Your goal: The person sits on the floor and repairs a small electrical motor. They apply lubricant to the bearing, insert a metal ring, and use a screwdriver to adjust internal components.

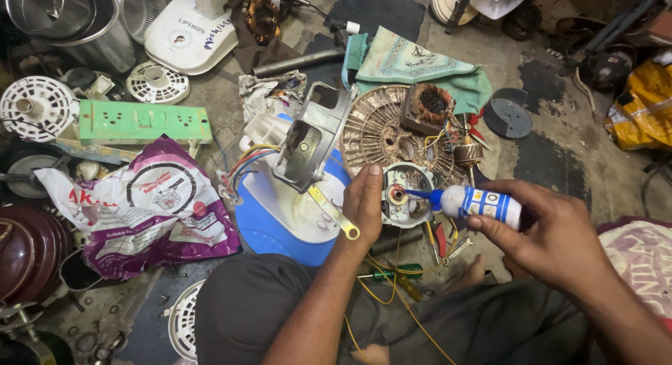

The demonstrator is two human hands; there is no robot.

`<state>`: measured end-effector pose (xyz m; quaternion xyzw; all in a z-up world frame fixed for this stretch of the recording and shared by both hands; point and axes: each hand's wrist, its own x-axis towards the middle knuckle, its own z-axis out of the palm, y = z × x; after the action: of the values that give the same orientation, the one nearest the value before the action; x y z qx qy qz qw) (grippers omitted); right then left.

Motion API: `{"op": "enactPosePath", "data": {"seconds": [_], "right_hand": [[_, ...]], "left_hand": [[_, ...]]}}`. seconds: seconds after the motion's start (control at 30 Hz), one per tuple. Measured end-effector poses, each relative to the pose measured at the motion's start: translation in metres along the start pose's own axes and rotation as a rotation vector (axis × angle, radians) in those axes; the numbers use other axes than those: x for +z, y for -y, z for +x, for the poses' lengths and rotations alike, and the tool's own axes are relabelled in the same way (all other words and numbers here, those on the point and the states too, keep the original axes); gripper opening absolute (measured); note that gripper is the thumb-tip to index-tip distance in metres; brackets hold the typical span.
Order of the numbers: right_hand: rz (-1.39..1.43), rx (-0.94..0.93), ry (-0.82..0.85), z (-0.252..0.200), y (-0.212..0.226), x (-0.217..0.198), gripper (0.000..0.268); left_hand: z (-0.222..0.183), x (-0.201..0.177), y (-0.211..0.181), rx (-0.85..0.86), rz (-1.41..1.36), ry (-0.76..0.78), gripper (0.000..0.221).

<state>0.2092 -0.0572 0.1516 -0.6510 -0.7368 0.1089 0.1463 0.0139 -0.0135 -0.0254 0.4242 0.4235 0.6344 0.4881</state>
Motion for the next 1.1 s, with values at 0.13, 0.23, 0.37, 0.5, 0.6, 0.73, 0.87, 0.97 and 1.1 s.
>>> {"op": "enactPosePath", "data": {"seconds": [0.13,0.23,0.37,0.5,0.6,0.73,0.87,0.97,1.1], "right_hand": [[-0.001,0.048,0.053,-0.005,0.003,-0.003,0.049],[0.031,-0.010,0.036,-0.007,0.007,-0.003,0.047],[0.025,0.010,0.039,-0.004,0.012,0.000,0.046],[0.003,-0.012,0.019,0.001,0.014,0.002,0.049],[0.048,-0.072,-0.013,0.002,0.012,0.002,0.045],[0.005,0.041,0.014,0.000,0.008,-0.003,0.047],[-0.014,0.033,0.029,-0.004,0.007,-0.007,0.046],[0.010,0.066,0.042,-0.007,0.007,-0.007,0.045],[0.037,0.156,0.054,-0.010,0.002,-0.004,0.047]], "left_hand": [[0.000,0.001,0.000,-0.002,0.002,0.000,0.051],[0.000,0.001,-0.001,-0.002,0.008,0.011,0.051],[-0.001,0.001,-0.002,0.009,0.001,0.026,0.050],[-0.001,0.000,-0.004,0.011,0.010,0.028,0.049],[-0.001,0.000,-0.004,0.024,0.009,0.009,0.048],[0.000,0.001,-0.002,0.017,0.006,-0.005,0.049],[0.000,0.000,-0.001,0.010,0.036,-0.008,0.051],[0.000,0.001,0.000,0.006,0.033,-0.004,0.051],[0.001,0.003,-0.003,-0.003,0.014,0.011,0.052]]}}
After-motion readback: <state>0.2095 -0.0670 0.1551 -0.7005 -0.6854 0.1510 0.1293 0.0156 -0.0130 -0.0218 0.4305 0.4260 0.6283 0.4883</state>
